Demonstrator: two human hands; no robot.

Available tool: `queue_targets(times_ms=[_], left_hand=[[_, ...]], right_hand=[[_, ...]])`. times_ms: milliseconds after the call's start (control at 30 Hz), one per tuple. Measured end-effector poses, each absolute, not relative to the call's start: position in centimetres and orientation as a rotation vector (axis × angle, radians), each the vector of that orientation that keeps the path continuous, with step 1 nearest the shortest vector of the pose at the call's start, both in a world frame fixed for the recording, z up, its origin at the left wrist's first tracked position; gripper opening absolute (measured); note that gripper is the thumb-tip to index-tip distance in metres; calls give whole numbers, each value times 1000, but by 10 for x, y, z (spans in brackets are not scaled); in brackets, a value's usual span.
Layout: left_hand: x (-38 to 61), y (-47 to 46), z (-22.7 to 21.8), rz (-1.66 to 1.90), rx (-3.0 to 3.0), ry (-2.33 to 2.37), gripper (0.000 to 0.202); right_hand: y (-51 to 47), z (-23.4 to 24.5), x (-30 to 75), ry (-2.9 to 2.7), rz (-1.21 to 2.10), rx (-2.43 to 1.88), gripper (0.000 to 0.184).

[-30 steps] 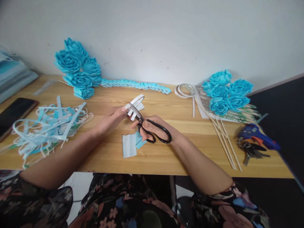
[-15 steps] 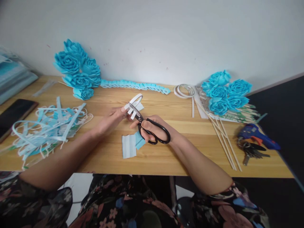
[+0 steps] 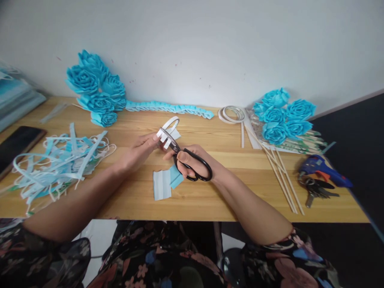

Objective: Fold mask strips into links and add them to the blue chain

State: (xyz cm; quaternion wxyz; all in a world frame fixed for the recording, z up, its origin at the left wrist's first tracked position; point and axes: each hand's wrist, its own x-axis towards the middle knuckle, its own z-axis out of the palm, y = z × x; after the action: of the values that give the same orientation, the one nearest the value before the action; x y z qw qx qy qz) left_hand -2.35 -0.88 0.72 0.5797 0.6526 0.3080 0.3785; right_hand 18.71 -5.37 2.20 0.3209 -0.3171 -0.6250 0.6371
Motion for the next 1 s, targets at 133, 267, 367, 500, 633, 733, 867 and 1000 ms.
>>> queue_targets(times_ms=[133,267,367,500,633,733,867,1000], left_hand=[[-24,-10,12,892,1562,702,45],[-23,-12,15,894,1570,699,46],[-23,-12,15,894,1580,706,47],[-23,-9,10,872,1586,730,49],[-23,-7,5,866,1549,745,54],[-23,-6,1,888,1499,775,51],[-23,-4,-2,996,1429,857,49],[-22,-3,2,1081,1349,867,48]], right_hand=[[-54,21,187,-1624,1677,-848,62],[-55,20,187,-1636,1657,-855,60],[-55,20,187,-1631,1644,-855,60],[-55,20,187,-1635,1659,-811,61],[-55,17,187,-1660,1720,-712,66],[-53,11,187,-1691,1753,-706,79],[-50,3,188,-1601,1699,-735,91],[-47,3,189,-1459,1654,-761,96]])
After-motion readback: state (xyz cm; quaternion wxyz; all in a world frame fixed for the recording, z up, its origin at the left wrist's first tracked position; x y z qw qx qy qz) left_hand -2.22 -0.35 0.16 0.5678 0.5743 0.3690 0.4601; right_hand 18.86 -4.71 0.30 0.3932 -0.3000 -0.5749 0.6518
